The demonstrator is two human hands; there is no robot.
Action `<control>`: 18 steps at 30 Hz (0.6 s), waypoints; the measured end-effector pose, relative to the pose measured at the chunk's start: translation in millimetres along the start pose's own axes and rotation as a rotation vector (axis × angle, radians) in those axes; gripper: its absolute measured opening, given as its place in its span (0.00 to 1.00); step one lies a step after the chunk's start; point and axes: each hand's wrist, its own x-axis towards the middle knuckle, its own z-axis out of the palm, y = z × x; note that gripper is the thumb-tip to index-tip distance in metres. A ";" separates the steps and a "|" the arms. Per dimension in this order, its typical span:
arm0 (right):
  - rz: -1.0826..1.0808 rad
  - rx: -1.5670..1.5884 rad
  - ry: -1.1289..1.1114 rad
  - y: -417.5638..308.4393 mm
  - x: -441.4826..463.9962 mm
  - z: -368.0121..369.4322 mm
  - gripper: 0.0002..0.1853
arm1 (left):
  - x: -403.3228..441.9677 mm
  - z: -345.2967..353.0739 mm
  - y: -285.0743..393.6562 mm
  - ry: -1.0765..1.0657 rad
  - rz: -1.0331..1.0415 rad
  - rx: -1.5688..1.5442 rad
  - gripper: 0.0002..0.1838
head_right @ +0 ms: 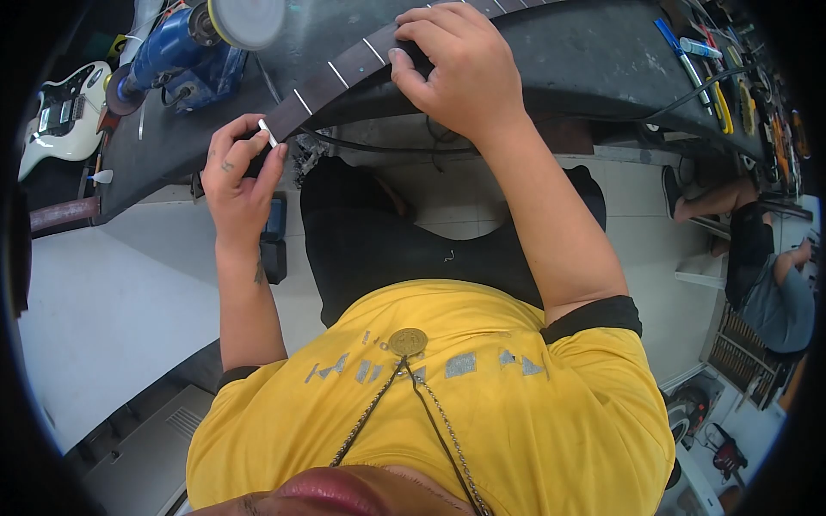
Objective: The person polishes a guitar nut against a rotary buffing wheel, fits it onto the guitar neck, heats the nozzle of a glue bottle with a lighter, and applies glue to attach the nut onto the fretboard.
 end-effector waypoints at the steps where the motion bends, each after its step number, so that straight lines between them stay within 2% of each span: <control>1: 0.000 0.001 0.001 -0.1 0.0 0.1 0.08 | 0.1 0.2 -0.1 0.001 0.002 0.001 0.12; 18: 0.017 0.017 -0.002 -0.4 -1.0 0.3 0.09 | -0.3 1.3 0.3 0.021 0.014 0.026 0.14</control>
